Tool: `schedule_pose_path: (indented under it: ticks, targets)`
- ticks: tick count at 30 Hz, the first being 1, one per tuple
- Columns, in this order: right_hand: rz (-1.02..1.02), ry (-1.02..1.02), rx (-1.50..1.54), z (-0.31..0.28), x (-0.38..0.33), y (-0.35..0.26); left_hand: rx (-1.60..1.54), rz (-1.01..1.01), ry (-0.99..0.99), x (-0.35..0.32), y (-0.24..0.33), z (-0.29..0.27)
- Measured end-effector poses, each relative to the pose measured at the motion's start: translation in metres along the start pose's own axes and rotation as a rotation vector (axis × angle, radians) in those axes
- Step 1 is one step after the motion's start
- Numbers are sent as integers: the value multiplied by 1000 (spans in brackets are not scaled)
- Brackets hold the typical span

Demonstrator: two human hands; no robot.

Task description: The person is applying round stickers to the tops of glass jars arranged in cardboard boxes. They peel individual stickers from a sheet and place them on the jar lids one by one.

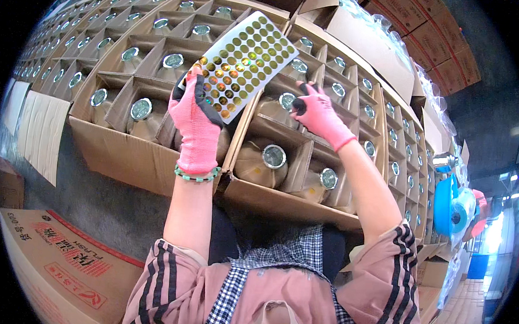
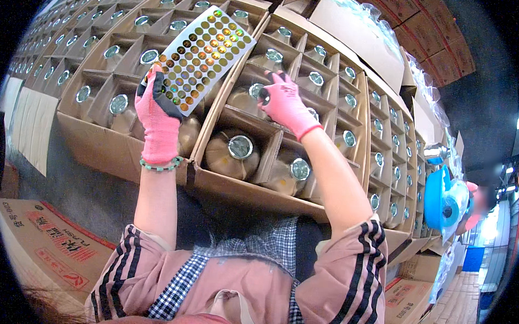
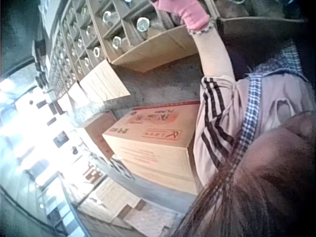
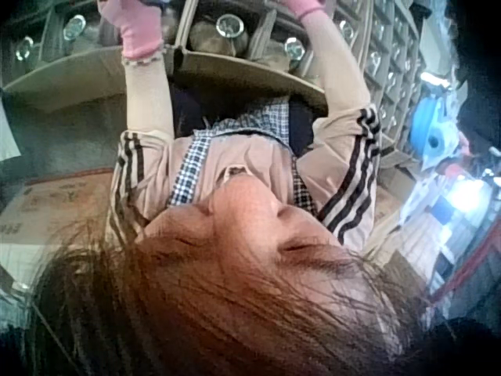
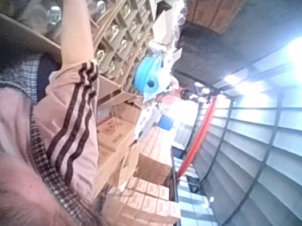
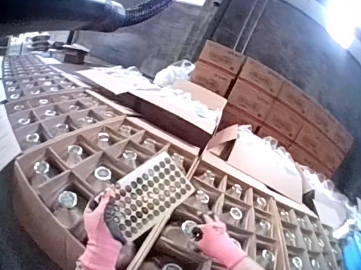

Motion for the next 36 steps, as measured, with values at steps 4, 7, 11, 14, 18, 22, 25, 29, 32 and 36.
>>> schedule_pose_path:
  ticks: [4,7,11,14,18,22,25,29,32,36]
  targets:
    - [-104,-300,-176,33,33,-13,-6,37,36,5,1,-4]
    - [-122,-432,-314,41,43,-23,-18,-23,18,10,-1,-10]
    - [-178,-450,-386,41,52,-32,22,-33,19,20,-3,-19]
    - [-161,-341,-322,43,46,-21,33,-83,24,21,-4,-20]
    - [1,11,-112,33,27,-8,115,-117,-28,21,-11,-26]
    - [137,464,140,-31,-7,-17,99,-140,-88,16,-14,-22]
    - [202,705,329,-75,-54,-38,202,-237,-218,-2,-18,-14]
    - [-40,602,8,-113,-94,-71,451,-286,-607,-47,-10,10]
    - [17,379,42,-105,-97,-80,579,-332,-723,-68,-7,10]
    - [65,269,325,-80,-112,-54,763,-270,-802,-91,-3,11]
Point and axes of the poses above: each hand's wrist, its own x-axis towards the middle knuckle, its own z-axis out of the palm, y = z × x, the point moved 2 cm from there along x, towards the middle knuckle, and after that the axes turned 2 degrees about y, right-handed, at the moved point
